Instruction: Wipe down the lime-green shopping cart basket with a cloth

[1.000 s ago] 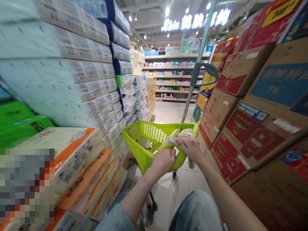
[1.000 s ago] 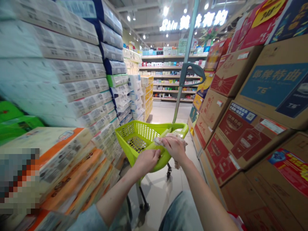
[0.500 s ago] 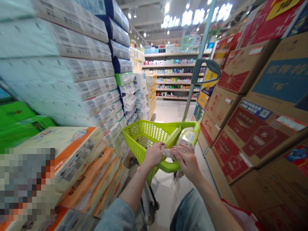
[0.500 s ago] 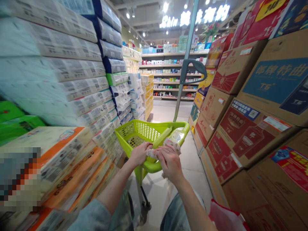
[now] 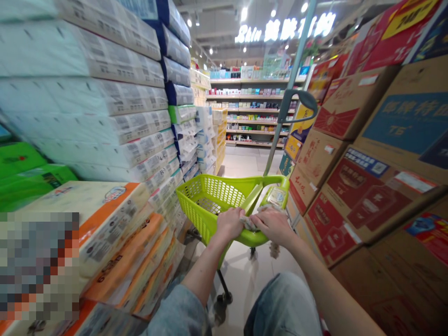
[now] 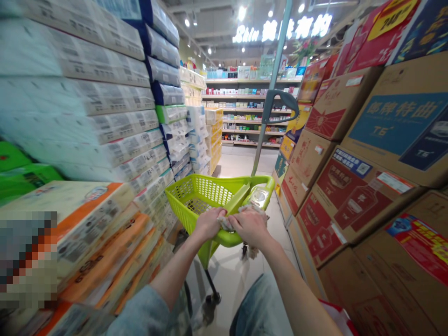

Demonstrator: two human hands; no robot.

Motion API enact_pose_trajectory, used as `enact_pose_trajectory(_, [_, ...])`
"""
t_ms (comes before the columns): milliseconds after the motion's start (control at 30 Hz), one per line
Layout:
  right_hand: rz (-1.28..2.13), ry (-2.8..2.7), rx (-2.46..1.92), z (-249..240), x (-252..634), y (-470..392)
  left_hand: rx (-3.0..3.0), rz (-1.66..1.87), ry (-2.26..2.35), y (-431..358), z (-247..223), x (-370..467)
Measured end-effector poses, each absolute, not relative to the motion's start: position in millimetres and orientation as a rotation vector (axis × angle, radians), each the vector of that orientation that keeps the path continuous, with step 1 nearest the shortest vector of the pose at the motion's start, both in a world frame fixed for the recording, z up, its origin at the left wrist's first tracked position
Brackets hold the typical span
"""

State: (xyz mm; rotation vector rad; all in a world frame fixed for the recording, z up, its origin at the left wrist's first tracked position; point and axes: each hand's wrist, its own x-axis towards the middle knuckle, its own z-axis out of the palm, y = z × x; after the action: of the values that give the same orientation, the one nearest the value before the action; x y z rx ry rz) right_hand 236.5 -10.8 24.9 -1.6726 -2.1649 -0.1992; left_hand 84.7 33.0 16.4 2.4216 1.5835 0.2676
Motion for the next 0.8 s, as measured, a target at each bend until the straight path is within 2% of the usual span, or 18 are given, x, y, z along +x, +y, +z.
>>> enact_pose_trajectory(533, [-0.083, -1.883, -1.407, 8, 221, -39, 2.245, 0.316, 1.717, 33, 20, 95])
enact_pose_trajectory(800, [0.109, -1.873, -1.228, 9, 241, -41, 2.272, 0.341, 1.695, 30, 19, 96])
